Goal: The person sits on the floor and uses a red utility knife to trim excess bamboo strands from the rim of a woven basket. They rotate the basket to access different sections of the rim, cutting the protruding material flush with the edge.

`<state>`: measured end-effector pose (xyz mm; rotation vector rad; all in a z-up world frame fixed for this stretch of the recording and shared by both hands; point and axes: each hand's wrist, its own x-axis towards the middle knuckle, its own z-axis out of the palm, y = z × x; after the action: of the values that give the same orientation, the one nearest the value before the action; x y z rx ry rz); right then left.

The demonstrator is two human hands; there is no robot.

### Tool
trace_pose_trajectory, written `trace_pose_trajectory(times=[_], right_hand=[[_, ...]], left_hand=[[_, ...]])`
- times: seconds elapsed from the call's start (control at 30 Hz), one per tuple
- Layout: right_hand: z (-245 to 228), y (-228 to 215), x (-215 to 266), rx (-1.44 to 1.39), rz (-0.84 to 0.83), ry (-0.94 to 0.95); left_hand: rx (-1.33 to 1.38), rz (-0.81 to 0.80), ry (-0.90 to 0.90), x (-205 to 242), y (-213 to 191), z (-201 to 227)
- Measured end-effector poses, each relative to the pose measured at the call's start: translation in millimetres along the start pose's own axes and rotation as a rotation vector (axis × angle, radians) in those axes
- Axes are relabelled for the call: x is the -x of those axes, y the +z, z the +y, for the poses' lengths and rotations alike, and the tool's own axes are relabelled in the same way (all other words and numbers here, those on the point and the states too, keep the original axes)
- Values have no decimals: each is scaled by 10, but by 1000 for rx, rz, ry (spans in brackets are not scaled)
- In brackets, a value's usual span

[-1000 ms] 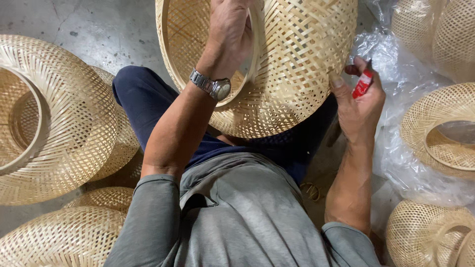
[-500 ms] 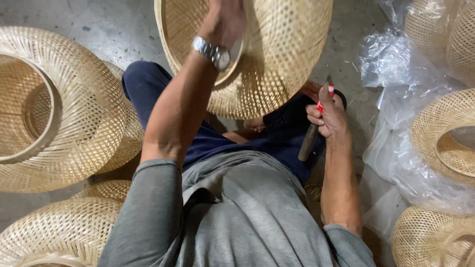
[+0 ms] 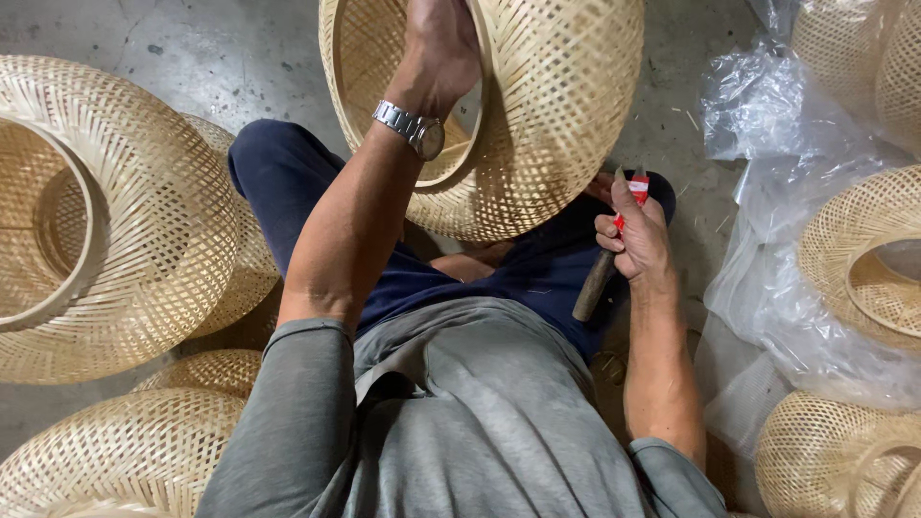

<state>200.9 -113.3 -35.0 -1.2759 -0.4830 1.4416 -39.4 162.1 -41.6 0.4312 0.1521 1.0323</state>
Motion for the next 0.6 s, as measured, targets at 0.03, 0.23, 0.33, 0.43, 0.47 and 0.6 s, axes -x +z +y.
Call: trace_pose_trajectory(times=[0.03,0.23,0.33,0.43,0.47,0.6], right_hand=[[-27,22,16,34,19,-3],[-264,208,94,207,103,-110],[-317,250,74,299,74,-165],[-360,274,0,389,45,-211],[-379,287,-21,414,37,-229],[-465,389,-23,605,69,-303]], left_hand=[[-22,57,5,4,-49,-25],[-146,382,30,57,-299,-138],[-168,486,36,140,-304,-163],[-191,577,19,237,-275,-185],[-211,629,10,264,-286,-197],[-244,647,56,280,-445,-294]])
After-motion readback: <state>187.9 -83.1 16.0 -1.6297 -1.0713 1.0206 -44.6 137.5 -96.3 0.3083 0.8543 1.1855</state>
